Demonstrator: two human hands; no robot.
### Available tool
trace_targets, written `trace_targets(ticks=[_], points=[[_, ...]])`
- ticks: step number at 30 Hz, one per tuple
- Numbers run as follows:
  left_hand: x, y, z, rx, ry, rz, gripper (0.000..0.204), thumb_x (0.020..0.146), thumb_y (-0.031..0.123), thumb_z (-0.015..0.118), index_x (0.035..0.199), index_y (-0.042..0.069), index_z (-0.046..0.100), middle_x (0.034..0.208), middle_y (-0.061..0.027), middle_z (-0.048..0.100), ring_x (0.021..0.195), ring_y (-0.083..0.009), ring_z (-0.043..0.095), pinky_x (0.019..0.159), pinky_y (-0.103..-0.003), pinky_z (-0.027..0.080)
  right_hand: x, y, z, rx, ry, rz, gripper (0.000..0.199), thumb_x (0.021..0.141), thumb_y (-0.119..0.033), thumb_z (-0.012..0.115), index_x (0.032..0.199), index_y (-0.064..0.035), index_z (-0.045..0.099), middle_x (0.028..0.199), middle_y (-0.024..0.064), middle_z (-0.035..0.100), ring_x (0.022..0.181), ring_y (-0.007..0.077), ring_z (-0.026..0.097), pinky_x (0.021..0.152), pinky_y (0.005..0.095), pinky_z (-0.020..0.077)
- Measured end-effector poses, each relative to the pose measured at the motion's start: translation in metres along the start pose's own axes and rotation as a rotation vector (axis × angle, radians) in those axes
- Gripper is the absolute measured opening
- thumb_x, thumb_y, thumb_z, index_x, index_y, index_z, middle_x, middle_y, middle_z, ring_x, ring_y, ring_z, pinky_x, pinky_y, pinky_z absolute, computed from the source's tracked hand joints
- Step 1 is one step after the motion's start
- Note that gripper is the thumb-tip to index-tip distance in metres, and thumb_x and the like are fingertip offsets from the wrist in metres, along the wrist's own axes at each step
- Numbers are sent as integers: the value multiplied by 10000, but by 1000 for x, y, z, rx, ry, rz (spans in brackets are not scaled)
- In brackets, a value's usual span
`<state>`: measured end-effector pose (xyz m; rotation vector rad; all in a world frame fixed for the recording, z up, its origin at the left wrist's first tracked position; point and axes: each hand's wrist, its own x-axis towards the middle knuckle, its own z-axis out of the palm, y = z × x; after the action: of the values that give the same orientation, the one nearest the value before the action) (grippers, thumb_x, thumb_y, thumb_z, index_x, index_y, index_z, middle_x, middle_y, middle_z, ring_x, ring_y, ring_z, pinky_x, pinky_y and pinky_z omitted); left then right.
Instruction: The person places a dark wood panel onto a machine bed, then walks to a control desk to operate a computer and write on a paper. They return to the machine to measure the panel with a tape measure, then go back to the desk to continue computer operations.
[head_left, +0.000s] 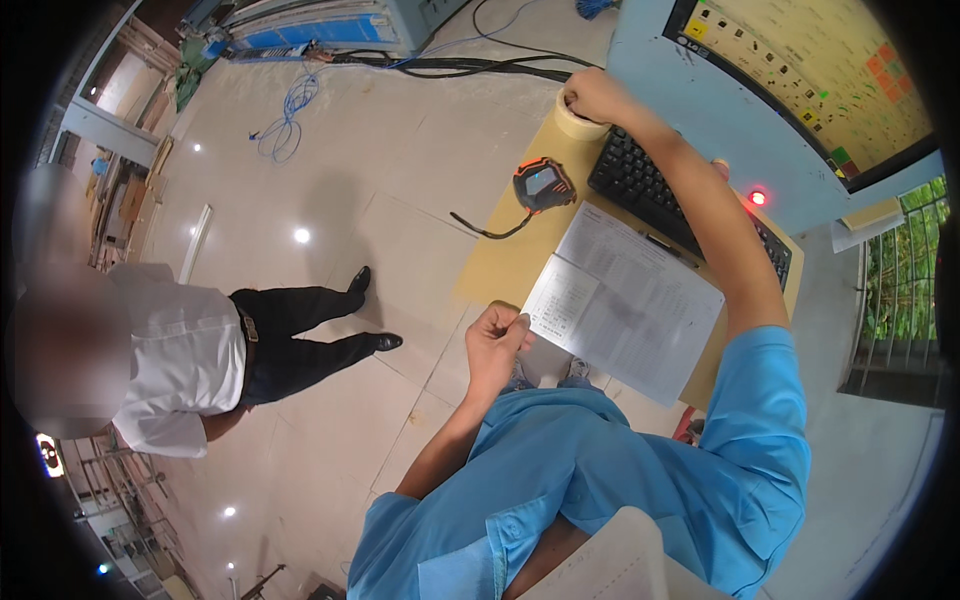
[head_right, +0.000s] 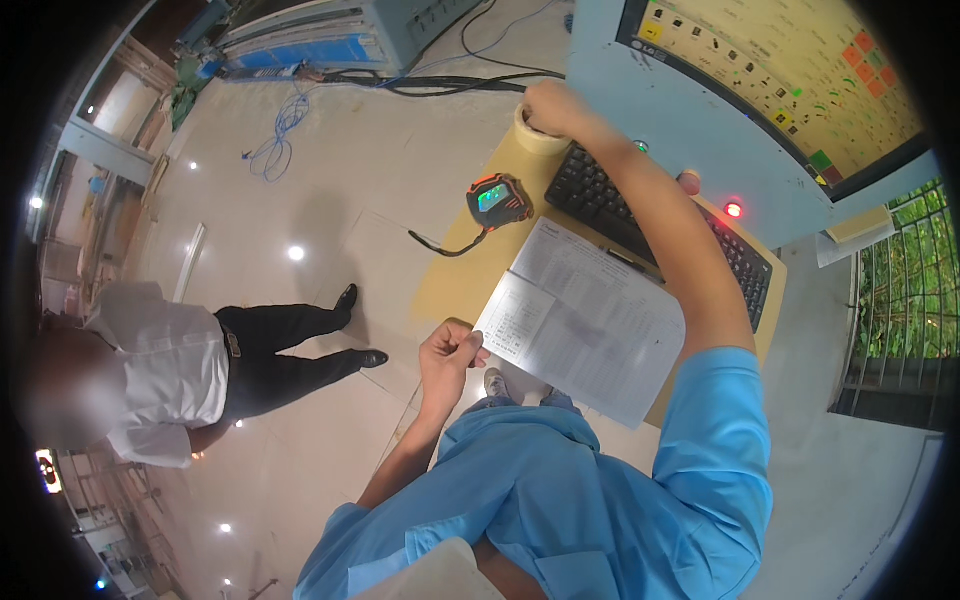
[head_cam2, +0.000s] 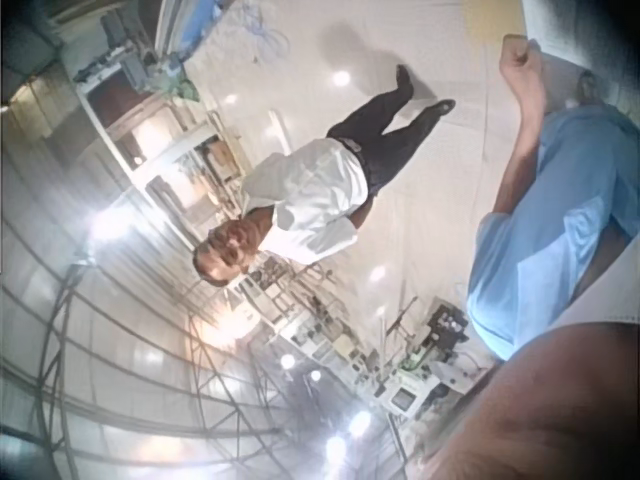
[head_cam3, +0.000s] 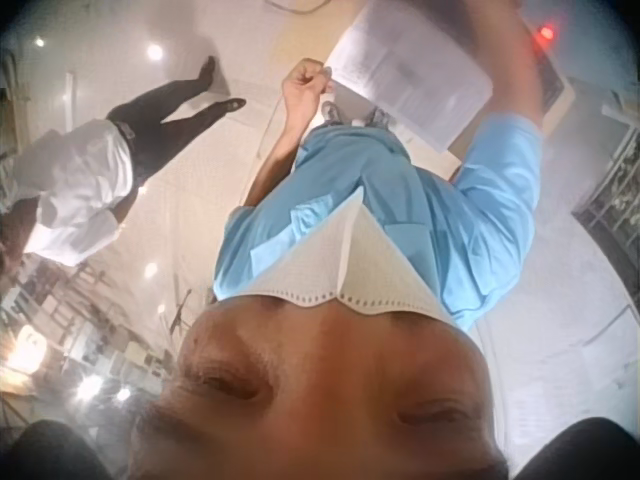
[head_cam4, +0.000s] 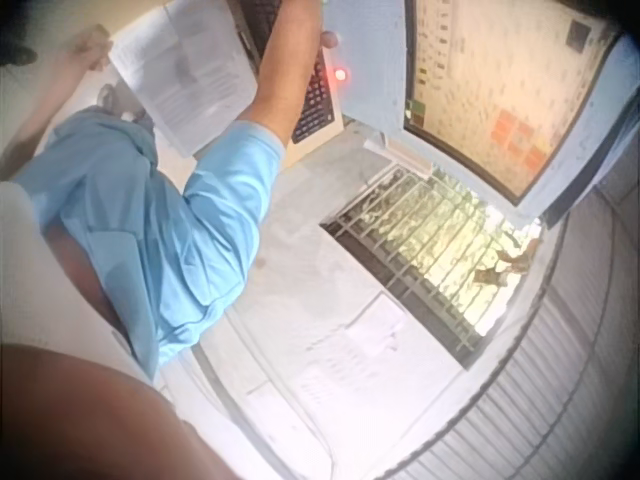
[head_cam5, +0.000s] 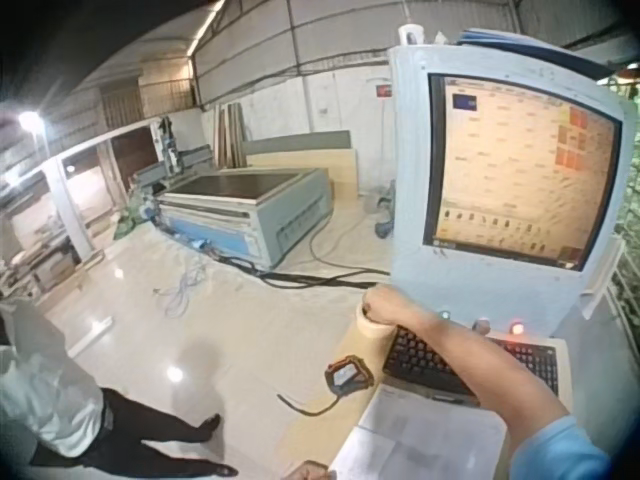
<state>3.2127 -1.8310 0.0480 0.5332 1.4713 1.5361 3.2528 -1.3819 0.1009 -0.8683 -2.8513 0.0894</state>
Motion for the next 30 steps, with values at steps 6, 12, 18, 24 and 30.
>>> trace_targets(ticks=[6, 12, 18, 24, 30], points=[[-1, 0, -1, 19, 3, 33, 111, 978, 38, 666, 876, -3, 649, 748, -45, 683, 653, -84, 615, 610, -244, 496, -42, -10, -32, 607, 171, 151, 134, 940, -160, 680, 932, -26, 688, 760, 86, 673, 687, 218, 686, 580, 350, 521], [3, 6, -3, 60, -11, 42, 112, 984, 59, 657, 884, 8, 662, 758, -35, 689, 642, -70, 604, 618, -224, 504, -118, -73, -49, 1063, 102, 176, 176, 1013, -178, 636, 973, -11, 672, 807, 43, 703, 657, 125, 668, 572, 270, 554], [9, 21, -1, 85, -5, 7, 116, 992, 70, 642, 908, -8, 658, 752, -42, 688, 632, -75, 601, 589, -236, 484, -148, -111, -49, 1162, -176, 105, 145, 1000, -162, 653, 998, -18, 669, 813, 56, 710, 698, 120, 695, 572, 290, 555], [12, 17, -3, 21, -11, 26, 53, 941, 34, 634, 910, -2, 658, 716, -41, 681, 578, -79, 602, 538, -242, 477, -228, -216, -7, 703, 7, -237, 152, 950, -81, 623, 1093, -37, 653, 871, 99, 635, 782, 248, 671, 653, 363, 524], [16, 8, -2, -29, 10, 39, 48, 921, 13, 624, 888, -13, 646, 709, -47, 679, 573, -88, 611, 534, -244, 482, -252, -226, 5, 894, -22, -170, 285, 966, -68, 622, 1249, -47, 603, 1012, 141, 649, 903, 299, 683, 758, 402, 546]])
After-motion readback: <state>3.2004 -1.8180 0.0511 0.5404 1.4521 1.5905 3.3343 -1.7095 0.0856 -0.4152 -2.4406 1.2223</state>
